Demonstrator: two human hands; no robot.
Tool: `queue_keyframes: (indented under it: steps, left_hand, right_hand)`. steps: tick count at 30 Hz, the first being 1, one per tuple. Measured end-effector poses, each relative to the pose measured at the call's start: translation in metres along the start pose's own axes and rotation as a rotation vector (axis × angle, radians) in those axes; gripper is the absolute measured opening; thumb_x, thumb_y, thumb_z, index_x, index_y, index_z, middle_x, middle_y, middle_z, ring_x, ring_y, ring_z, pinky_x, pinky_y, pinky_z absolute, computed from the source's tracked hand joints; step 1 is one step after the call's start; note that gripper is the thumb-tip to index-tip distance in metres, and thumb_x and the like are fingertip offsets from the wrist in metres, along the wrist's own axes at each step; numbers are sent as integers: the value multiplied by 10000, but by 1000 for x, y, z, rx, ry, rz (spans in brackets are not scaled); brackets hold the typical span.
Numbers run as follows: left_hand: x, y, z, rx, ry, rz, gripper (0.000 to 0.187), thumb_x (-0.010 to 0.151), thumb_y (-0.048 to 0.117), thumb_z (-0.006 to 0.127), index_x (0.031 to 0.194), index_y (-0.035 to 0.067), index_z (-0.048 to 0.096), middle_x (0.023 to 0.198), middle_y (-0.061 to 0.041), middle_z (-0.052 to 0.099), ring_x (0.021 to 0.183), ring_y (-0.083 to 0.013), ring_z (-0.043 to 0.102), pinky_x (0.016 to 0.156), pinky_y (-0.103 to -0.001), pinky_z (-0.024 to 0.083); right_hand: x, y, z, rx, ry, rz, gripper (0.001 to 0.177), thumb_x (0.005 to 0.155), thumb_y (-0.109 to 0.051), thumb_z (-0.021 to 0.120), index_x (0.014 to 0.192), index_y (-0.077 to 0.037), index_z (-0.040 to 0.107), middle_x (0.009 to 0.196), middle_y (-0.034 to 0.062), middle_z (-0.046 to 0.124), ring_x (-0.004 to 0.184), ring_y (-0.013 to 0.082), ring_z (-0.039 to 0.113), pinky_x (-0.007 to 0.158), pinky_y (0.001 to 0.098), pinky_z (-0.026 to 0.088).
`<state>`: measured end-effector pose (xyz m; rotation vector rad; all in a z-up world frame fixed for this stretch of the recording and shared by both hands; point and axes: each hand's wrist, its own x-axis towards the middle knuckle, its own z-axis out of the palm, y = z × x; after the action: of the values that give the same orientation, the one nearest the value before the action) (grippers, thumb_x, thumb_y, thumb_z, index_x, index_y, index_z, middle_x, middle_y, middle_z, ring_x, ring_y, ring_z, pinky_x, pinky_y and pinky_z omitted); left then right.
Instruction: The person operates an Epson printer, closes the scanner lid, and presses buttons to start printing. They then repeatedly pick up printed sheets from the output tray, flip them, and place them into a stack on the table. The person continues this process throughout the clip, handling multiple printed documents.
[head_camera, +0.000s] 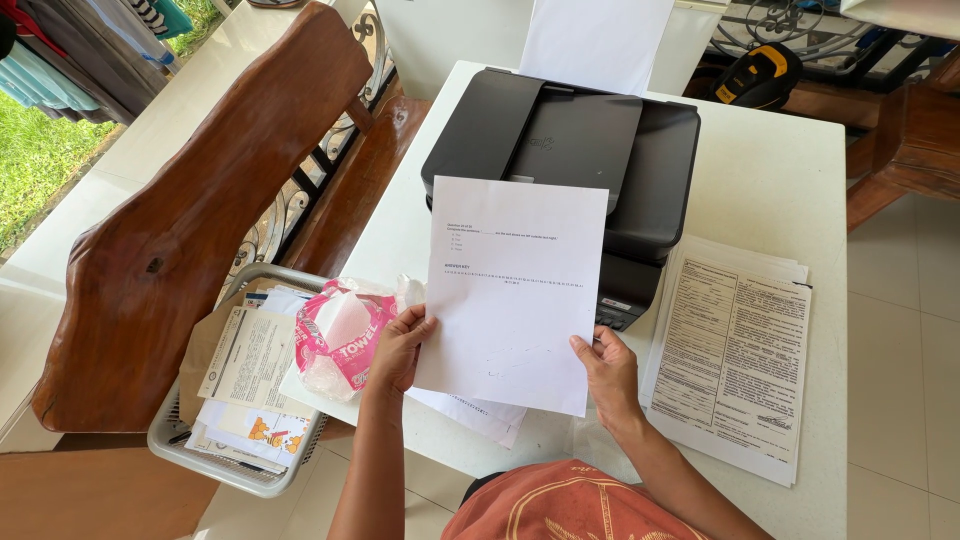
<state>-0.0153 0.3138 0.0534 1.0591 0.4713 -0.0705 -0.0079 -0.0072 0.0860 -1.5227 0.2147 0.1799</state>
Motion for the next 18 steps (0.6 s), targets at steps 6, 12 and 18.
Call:
queue_keyframes:
  steps: [6, 12, 18]
  left_hand:
    - [0, -3, 12, -9, -14, -6, 238, 951, 82, 664, 1173, -1, 687, 962, -62, 727, 825, -126, 684, 745, -283, 577]
    - [-1, -7, 54, -10, -118, 25, 274, 960, 90, 657, 1214, -14, 667, 1033, -71, 738, 910, -131, 690, 821, -287, 568]
    - [-10, -46, 140, 312, -347, -7, 391, 969, 94, 627, 1348, 7, 597, 1132, -95, 755, 1012, -148, 710, 906, -303, 560]
  right_hand:
    - [2, -3, -7, -6, 44, -23, 156, 947, -116, 660, 1049, -1, 686, 821, 111, 765, 703, 125, 711, 652, 265, 597]
    - [11, 19, -33, -14, 232, -91, 119, 979, -108, 659, 983, 0, 709, 824, 69, 745, 717, 86, 641, 679, 228, 527]
    - [29, 54, -110, 38, 523, -167, 108, 1011, -100, 659, 976, -9, 702, 868, 7, 705, 770, 45, 574, 730, 205, 473]
